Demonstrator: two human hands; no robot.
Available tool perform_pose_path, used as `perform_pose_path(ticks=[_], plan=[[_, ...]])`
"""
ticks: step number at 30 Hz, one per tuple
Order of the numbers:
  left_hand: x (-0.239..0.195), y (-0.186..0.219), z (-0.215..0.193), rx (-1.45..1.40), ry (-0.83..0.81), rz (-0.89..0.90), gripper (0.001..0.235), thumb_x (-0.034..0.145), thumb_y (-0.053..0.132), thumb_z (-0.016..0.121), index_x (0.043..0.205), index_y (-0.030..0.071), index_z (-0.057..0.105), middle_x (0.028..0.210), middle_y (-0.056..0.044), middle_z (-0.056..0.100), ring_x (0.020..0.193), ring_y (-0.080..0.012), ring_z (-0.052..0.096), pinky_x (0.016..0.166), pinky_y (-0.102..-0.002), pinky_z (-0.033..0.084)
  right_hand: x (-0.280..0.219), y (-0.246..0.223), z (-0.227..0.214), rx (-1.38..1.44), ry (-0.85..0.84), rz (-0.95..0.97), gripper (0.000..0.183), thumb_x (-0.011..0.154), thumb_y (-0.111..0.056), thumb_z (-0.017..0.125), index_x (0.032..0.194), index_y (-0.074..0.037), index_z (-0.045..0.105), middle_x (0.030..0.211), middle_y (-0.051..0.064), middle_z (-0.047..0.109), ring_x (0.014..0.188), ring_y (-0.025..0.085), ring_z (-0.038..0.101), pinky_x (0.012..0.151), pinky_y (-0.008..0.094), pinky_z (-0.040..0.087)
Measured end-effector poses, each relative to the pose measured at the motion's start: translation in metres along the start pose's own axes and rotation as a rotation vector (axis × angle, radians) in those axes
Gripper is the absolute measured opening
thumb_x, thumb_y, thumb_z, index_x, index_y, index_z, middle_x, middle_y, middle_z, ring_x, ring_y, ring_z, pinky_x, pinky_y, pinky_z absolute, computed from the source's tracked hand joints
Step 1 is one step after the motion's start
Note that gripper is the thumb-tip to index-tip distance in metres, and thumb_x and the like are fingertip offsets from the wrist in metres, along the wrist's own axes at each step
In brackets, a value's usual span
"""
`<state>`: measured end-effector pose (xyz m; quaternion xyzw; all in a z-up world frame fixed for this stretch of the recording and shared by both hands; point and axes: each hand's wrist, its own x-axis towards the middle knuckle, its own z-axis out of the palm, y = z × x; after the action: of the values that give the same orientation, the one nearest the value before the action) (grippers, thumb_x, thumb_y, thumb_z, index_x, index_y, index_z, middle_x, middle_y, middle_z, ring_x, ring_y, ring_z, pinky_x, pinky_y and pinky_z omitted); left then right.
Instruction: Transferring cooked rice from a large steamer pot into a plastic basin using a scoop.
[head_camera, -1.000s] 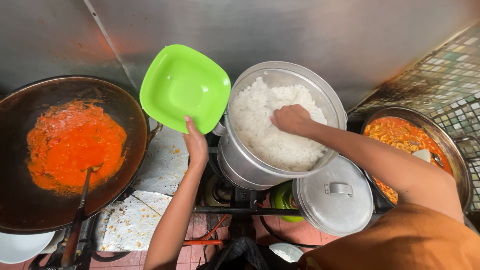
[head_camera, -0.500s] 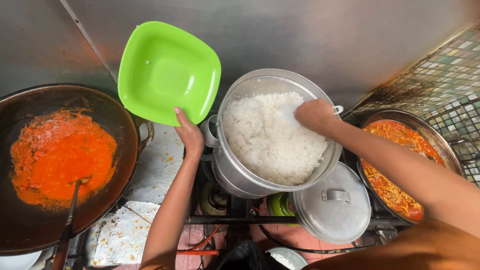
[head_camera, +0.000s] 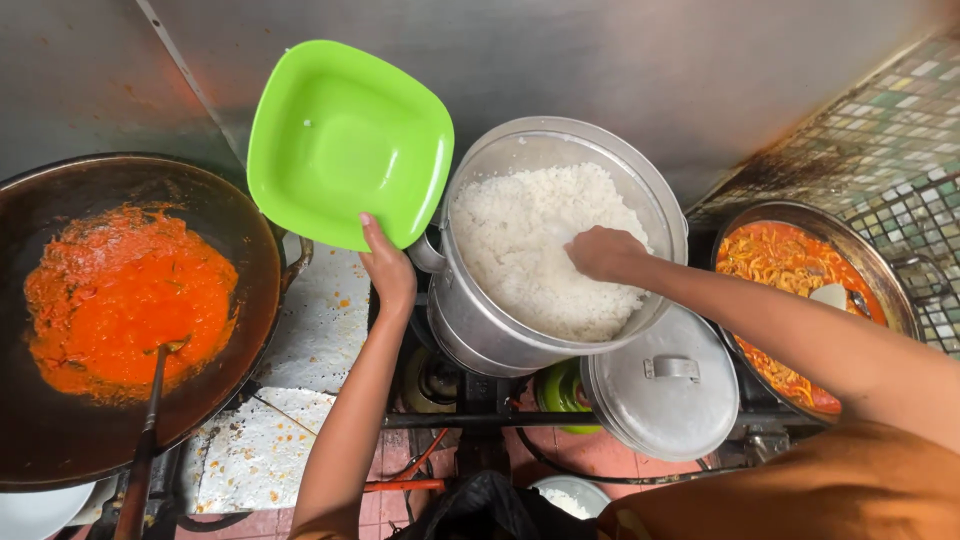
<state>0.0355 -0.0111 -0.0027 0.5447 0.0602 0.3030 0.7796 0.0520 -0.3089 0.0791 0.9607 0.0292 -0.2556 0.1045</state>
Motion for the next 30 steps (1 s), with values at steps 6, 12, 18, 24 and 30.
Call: perform_pose_path(ticks=[6, 12, 18, 24, 30], plan=[[0.016, 0.004, 0.014, 0.061, 0.008, -0.007, 0.065, 0.113, 0.044, 0.036, 0.129, -0.015, 0.057, 0.126, -0.023, 0.066, 0.113, -0.0295, 0.060, 0.105, -0.039, 0.045, -0.102, -0.041, -0.022, -0.126, 0.032, -0.278, 0.052, 0.111, -0.038, 0.039, 0.091, -0.005, 0.073, 0.093, 0.020, 0.077, 0.086, 0.037, 0.074, 0.080, 0.048, 0.057], [-0.006, 0.023, -0.001, 0.034, -0.003, -0.017, 0.068, 0.112, 0.046, 0.033, 0.137, -0.014, 0.051, 0.138, -0.024, 0.060, 0.124, -0.0299, 0.056, 0.110, -0.040, 0.041, -0.033, 0.064, -0.051, -0.482, 0.502, -0.060, 0.019, 0.093, -0.013, 0.061, 0.087, -0.012, 0.079, 0.087, 0.011, 0.078, 0.078, 0.025, 0.078, 0.062, 0.038, 0.060], [-0.026, 0.034, -0.018, 0.224, -0.039, -0.110, 0.069, 0.111, 0.047, 0.028, 0.138, -0.013, 0.049, 0.139, -0.023, 0.059, 0.127, -0.0310, 0.055, 0.111, -0.040, 0.038, 0.111, 0.090, 0.005, -0.435, 0.382, -0.139, 0.022, 0.093, -0.016, 0.059, 0.090, -0.011, 0.081, 0.094, 0.010, 0.079, 0.086, 0.028, 0.077, 0.071, 0.041, 0.060], [-0.030, 0.029, -0.018, 0.241, -0.087, -0.062, 0.067, 0.112, 0.045, 0.029, 0.137, -0.014, 0.050, 0.138, -0.026, 0.059, 0.127, -0.0338, 0.056, 0.111, -0.041, 0.038, 0.052, 0.040, -0.062, -0.155, 0.078, 0.027, 0.053, 0.112, -0.039, 0.039, 0.101, -0.004, 0.077, 0.098, 0.017, 0.079, 0.085, 0.031, 0.078, 0.072, 0.043, 0.062], [-0.027, 0.032, -0.015, 0.232, -0.060, -0.095, 0.068, 0.111, 0.045, 0.029, 0.134, -0.015, 0.051, 0.133, -0.026, 0.062, 0.122, -0.0328, 0.059, 0.107, -0.040, 0.041, 0.043, 0.024, -0.020, -0.398, 0.184, -0.321, 0.021, 0.091, -0.017, 0.056, 0.093, -0.008, 0.075, 0.088, 0.014, 0.076, 0.082, 0.030, 0.076, 0.065, 0.044, 0.061]])
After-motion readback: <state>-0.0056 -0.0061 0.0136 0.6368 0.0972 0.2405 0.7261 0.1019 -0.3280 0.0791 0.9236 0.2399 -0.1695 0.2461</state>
